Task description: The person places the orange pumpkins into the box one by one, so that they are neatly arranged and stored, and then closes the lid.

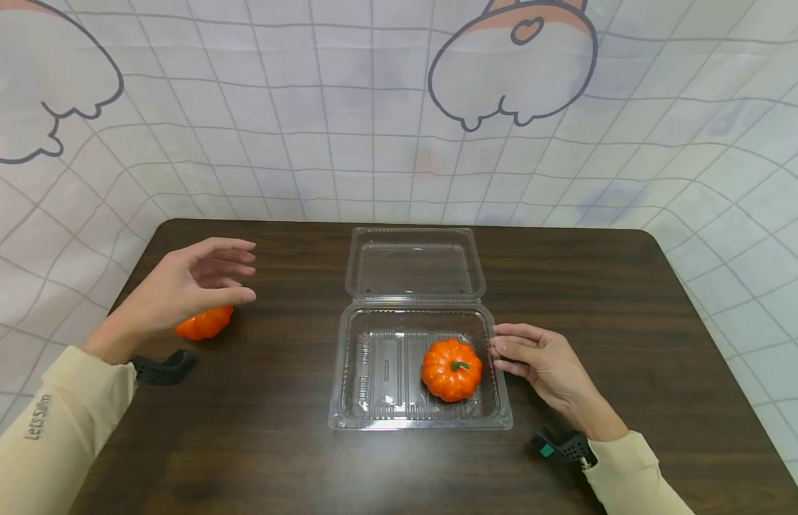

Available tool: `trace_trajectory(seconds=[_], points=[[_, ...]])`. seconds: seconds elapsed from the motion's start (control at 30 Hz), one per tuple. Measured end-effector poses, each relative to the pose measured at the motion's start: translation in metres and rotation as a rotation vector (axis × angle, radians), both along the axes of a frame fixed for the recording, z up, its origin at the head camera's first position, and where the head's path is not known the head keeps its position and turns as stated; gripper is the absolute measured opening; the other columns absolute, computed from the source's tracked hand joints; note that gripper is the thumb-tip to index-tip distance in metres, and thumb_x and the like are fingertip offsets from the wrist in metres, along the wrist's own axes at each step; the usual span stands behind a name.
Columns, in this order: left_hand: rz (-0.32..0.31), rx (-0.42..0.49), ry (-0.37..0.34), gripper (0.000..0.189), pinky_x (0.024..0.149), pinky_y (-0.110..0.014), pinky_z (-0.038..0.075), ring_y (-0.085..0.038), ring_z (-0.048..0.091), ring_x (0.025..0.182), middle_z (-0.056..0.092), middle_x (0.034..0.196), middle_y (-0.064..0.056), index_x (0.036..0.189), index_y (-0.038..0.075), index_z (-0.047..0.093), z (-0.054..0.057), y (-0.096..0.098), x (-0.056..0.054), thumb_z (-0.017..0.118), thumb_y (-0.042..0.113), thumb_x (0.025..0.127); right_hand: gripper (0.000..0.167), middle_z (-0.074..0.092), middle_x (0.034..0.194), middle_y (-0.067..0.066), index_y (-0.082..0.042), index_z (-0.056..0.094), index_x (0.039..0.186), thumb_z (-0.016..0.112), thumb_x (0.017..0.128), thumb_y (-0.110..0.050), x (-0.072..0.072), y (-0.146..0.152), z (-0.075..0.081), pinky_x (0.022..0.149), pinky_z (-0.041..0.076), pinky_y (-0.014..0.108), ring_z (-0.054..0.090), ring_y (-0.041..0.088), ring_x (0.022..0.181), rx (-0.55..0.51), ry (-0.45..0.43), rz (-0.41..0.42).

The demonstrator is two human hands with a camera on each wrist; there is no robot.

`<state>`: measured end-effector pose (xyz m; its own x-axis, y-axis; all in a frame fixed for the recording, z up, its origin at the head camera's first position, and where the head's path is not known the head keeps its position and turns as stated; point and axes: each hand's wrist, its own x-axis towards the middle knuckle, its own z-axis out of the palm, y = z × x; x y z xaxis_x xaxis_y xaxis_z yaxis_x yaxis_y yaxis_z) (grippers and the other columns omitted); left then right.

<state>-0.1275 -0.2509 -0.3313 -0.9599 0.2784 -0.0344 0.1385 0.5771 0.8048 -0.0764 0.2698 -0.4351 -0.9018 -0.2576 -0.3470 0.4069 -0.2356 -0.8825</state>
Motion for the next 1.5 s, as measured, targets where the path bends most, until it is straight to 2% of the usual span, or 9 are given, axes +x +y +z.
trace_trajectory(seconds=[0.2,0.33,0.5,0.63,0.8,1.17,1.33,1.5], points=[[0.039,-0.016,0.057,0.06,0.084,-0.01,0.057,0.005,0.067,0.11,0.066,0.13,0.013,0.141,0.024,0.058,-0.005,-0.022,0.003,0.085,0.018,0.088,0.022,0.08,0.101,-0.002,-0.013,0.073,0.115,0.067,0.098,0.0,0.0,0.0,0.001,0.085,0.065,0.027,0.078,0.011,0.09,-0.002,0.0,0.007],[0.045,-0.029,0.093,0.061,0.081,-0.01,0.056,0.007,0.067,0.107,0.066,0.126,0.019,0.14,0.021,0.059,-0.006,-0.032,0.005,0.085,0.012,0.086,0.022,0.08,0.102,-0.002,-0.013,0.074,0.114,0.067,0.098,-0.001,0.001,0.0,0.003,0.085,0.065,0.027,0.078,0.012,0.091,-0.002,-0.011,0.0],[0.047,-0.032,0.104,0.063,0.081,-0.008,0.056,0.01,0.066,0.106,0.064,0.126,0.024,0.14,0.016,0.058,-0.011,-0.045,0.011,0.085,0.005,0.084,0.022,0.081,0.102,-0.002,-0.014,0.074,0.114,0.068,0.098,-0.001,0.0,-0.001,0.005,0.085,0.065,0.027,0.078,0.012,0.091,0.002,-0.015,-0.005],[0.078,-0.057,0.118,0.065,0.08,-0.006,0.054,0.011,0.065,0.106,0.062,0.126,0.029,0.14,0.015,0.058,-0.017,-0.055,0.018,0.086,0.006,0.083,0.022,0.081,0.102,-0.002,-0.014,0.074,0.114,0.066,0.098,0.0,0.0,-0.001,0.004,0.084,0.065,0.027,0.078,0.011,0.091,-0.009,-0.011,0.001],[0.108,-0.051,0.138,0.069,0.081,-0.005,0.053,0.012,0.064,0.106,0.062,0.124,0.026,0.142,0.014,0.057,-0.024,-0.063,0.026,0.087,0.003,0.081,0.022,0.081,0.103,-0.002,-0.013,0.074,0.115,0.065,0.099,0.0,0.0,-0.001,0.003,0.085,0.064,0.027,0.079,0.012,0.091,-0.017,-0.002,0.011],[0.204,-0.019,0.2,0.065,0.078,-0.003,0.052,0.015,0.064,0.099,0.064,0.116,0.031,0.137,0.011,0.06,-0.042,-0.089,0.036,0.085,-0.005,0.079,0.022,0.081,0.103,-0.001,-0.011,0.074,0.116,0.064,0.1,0.0,0.0,-0.002,0.003,0.085,0.065,0.027,0.078,0.012,0.093,-0.035,0.016,0.02],[0.227,-0.061,0.181,0.064,0.078,-0.001,0.05,0.018,0.062,0.098,0.06,0.117,0.034,0.14,0.008,0.058,-0.05,-0.098,0.039,0.086,0.002,0.082,0.022,0.081,0.103,0.0,-0.011,0.073,0.117,0.063,0.101,0.0,0.001,-0.001,0.003,0.085,0.065,0.027,0.078,0.012,0.092,-0.035,0.03,0.028],[0.239,-0.095,0.167,0.068,0.076,-0.001,0.05,0.021,0.059,0.096,0.056,0.116,0.038,0.142,0.005,0.056,-0.063,-0.1,0.04,0.088,0.007,0.082,0.023,0.081,0.104,0.0,-0.011,0.073,0.117,0.062,0.101,0.0,0.001,0.0,0.003,0.085,0.065,0.028,0.079,0.013,0.093,-0.037,0.033,0.031]])
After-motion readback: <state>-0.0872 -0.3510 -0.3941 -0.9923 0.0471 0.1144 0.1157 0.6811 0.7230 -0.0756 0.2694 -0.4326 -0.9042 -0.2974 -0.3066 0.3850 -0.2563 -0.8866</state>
